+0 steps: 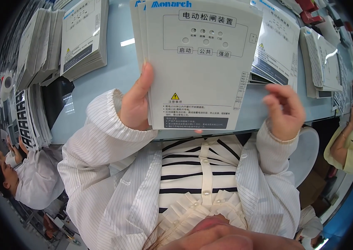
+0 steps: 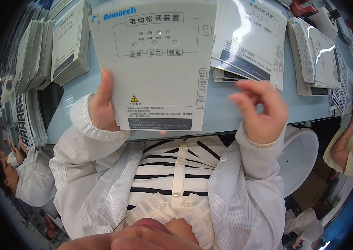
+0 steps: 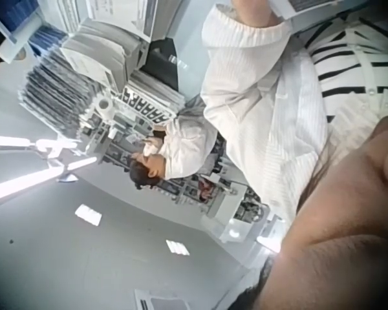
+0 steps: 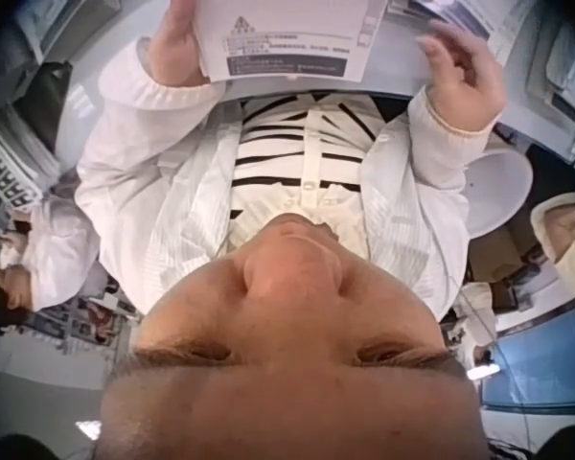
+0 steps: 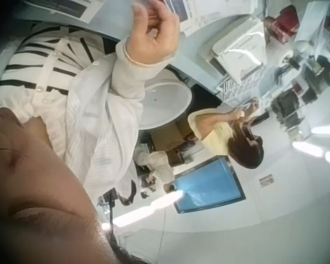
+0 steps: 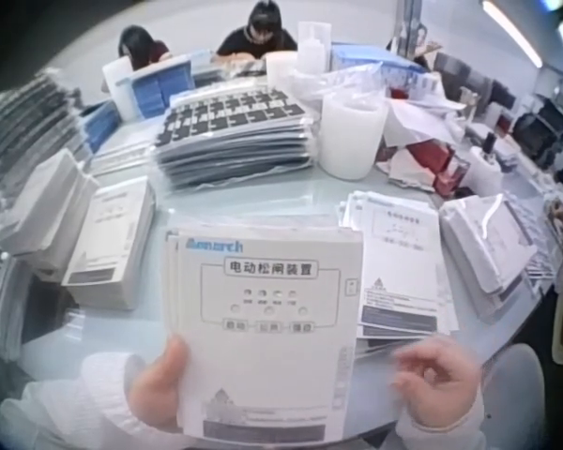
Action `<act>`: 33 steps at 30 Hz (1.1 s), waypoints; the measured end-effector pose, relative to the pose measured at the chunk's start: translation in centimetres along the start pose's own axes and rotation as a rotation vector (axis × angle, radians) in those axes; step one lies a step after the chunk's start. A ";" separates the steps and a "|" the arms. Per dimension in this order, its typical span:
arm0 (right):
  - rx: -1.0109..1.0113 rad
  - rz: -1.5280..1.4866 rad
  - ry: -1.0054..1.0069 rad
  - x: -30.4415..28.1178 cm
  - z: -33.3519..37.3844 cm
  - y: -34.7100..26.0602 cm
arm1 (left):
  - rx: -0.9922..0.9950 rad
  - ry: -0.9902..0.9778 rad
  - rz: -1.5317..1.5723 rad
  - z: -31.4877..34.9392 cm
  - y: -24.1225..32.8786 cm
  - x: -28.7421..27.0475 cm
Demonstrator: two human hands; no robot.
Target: The recorder is sorting and inspecting a stack of technical manuals or device instructions at a workstation.
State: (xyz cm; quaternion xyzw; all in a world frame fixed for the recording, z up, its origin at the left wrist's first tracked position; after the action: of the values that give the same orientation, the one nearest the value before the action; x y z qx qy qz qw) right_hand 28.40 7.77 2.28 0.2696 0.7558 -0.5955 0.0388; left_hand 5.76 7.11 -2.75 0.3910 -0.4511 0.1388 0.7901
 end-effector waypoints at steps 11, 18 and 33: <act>0.291 -0.301 -0.534 5.7 3.4 0.2 | 0.047 0.098 -0.079 0.1 0.3 -0.7; 0.301 -0.314 -0.496 5.2 3.3 0.3 | 0.038 0.045 -0.063 0.0 0.4 -0.2; 0.242 -0.210 0.282 -5.8 -2.3 5.3 | -0.014 -0.009 -0.047 0.0 0.0 0.2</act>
State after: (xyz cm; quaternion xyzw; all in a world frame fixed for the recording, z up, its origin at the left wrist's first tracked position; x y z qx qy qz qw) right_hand 36.37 8.59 0.53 0.2730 0.7006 -0.6390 -0.1623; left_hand 5.88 7.09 -2.60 0.3969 -0.4463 0.1152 0.7937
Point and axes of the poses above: each hand's wrist, its own z-axis away from the middle knuckle, its own x-axis out of the palm, y = z × x, the point moved 9 cm from there along -z, towards the middle knuckle, and after that the axes turned 9 degrees about y, right-handed, at the moved point
